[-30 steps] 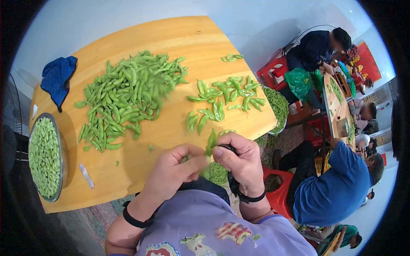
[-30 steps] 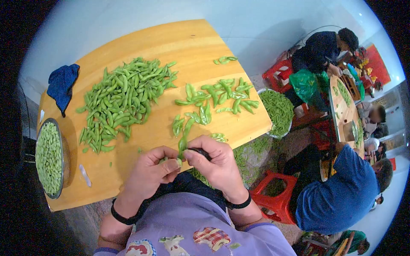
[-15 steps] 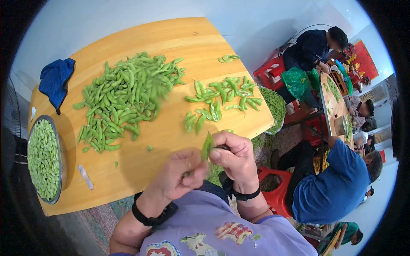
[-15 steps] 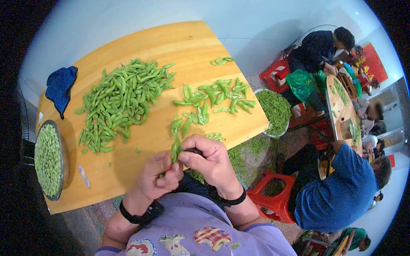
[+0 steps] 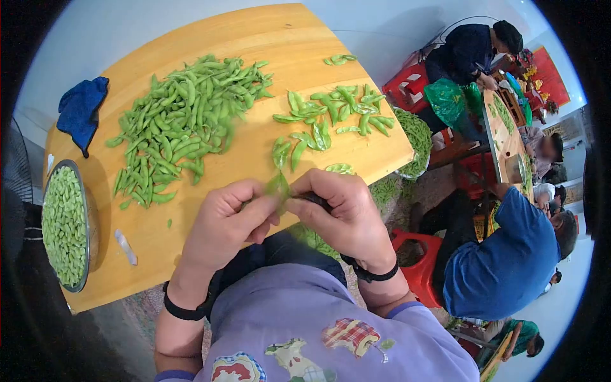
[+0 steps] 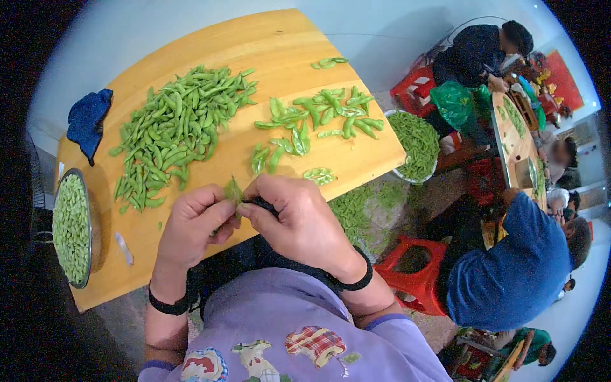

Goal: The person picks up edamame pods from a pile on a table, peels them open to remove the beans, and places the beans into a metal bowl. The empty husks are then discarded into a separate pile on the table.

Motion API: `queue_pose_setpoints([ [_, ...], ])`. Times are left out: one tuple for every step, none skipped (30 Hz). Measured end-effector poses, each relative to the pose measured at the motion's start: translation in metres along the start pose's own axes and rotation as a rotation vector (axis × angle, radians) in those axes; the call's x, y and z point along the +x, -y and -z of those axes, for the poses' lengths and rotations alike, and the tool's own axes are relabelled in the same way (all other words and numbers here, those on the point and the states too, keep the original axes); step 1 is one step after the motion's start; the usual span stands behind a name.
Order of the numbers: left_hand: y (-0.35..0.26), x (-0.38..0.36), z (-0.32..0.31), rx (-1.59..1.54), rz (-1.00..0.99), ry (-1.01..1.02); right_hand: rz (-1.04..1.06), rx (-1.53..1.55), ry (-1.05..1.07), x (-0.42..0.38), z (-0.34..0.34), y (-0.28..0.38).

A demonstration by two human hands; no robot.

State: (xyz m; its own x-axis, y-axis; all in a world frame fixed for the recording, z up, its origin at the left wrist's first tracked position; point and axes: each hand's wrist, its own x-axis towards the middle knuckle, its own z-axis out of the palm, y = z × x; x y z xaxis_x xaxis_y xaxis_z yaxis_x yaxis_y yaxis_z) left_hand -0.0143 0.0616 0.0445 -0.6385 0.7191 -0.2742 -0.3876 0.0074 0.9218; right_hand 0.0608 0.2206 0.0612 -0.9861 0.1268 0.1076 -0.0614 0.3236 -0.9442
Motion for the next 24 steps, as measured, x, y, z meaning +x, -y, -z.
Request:
queue_pose_setpoints([
  [0.002, -0.002, -0.001, 0.003, 0.004, -0.015, 0.039, -0.078, -0.005, -0.002, -0.001, 0.001],
  [0.005, -0.004, -0.001, 0.008, 0.007, -0.014, 0.038, -0.073, -0.009, -0.004, -0.001, 0.002],
  [0.008, -0.005, -0.001, 0.008, -0.003, -0.002, 0.056, -0.123, -0.029, -0.006, -0.001, 0.002],
  [0.009, -0.006, -0.002, 0.008, -0.014, 0.011, 0.073, -0.174, -0.050, -0.009, 0.000, 0.003],
  [0.008, -0.008, -0.003, 0.012, -0.014, 0.015, 0.073, -0.174, -0.056, -0.012, 0.002, 0.002],
  [0.006, -0.011, -0.004, -0.044, 0.028, -0.033, 0.082, -0.151, -0.086, -0.014, 0.005, 0.000],
  [0.004, -0.014, -0.003, -0.098, 0.066, -0.085, 0.095, -0.126, -0.114, -0.016, 0.009, -0.003],
  [0.004, -0.018, 0.003, -0.093, 0.059, -0.091, 0.059, -0.087, -0.177, -0.017, 0.015, -0.008],
  [0.002, -0.023, 0.015, -0.148, 0.031, -0.132, -0.055, -0.015, -0.276, -0.016, 0.024, -0.008],
  [0.000, -0.028, 0.029, -0.200, 0.000, -0.176, -0.167, -0.043, -0.382, -0.010, 0.036, -0.012],
  [0.000, -0.032, 0.042, -0.191, -0.010, -0.191, -0.076, -0.099, -0.556, 0.002, 0.044, -0.031],
  [0.003, -0.034, 0.057, -0.105, -0.055, -0.304, -0.091, -0.261, -0.594, 0.009, 0.057, -0.039],
  [0.005, -0.034, 0.066, -0.020, -0.102, -0.416, -0.061, -0.262, -0.696, 0.013, 0.062, -0.050],
  [0.007, -0.032, 0.068, -0.017, -0.112, -0.433, -0.087, -0.117, -0.695, 0.010, 0.066, -0.054],
  [0.011, -0.030, 0.066, 0.467, -0.243, -0.569, -0.070, 0.019, -0.677, 0.008, 0.064, -0.052],
  [0.014, -0.027, 0.064, 0.959, -0.360, -0.686, -0.056, 0.154, -0.657, 0.004, 0.060, -0.050],
  [0.018, -0.025, 0.059, 0.963, -0.360, -0.702, -0.054, 0.233, -0.634, 0.002, 0.052, -0.050],
  [0.023, -0.024, 0.053, 1.060, -0.389, -0.612, -0.051, 0.313, -0.609, 0.001, 0.042, -0.050],
  [0.027, -0.021, 0.047, 1.154, -0.417, -0.520, -0.075, 0.354, -0.593, 0.001, 0.031, -0.050],
  [0.029, -0.016, 0.043, 1.158, -0.416, -0.537, -0.086, 0.402, -0.558, 0.001, 0.021, -0.052],
  [0.029, -0.011, 0.040, 1.312, -0.290, -0.472, -0.104, 0.429, -0.505, 0.001, 0.014, -0.053],
  [0.029, -0.006, 0.038, 1.460, -0.154, -0.409, -0.119, 0.458, -0.445, 0.002, 0.007, -0.054],
  [0.033, 0.002, 0.042, 1.574, -0.053, -0.412, -0.102, 0.483, -0.407, 0.004, 0.002, -0.059],
  [0.035, 0.010, 0.047, 1.575, 0.072, -0.353, -0.090, 0.449, -0.367, 0.006, -0.002, -0.066],
])
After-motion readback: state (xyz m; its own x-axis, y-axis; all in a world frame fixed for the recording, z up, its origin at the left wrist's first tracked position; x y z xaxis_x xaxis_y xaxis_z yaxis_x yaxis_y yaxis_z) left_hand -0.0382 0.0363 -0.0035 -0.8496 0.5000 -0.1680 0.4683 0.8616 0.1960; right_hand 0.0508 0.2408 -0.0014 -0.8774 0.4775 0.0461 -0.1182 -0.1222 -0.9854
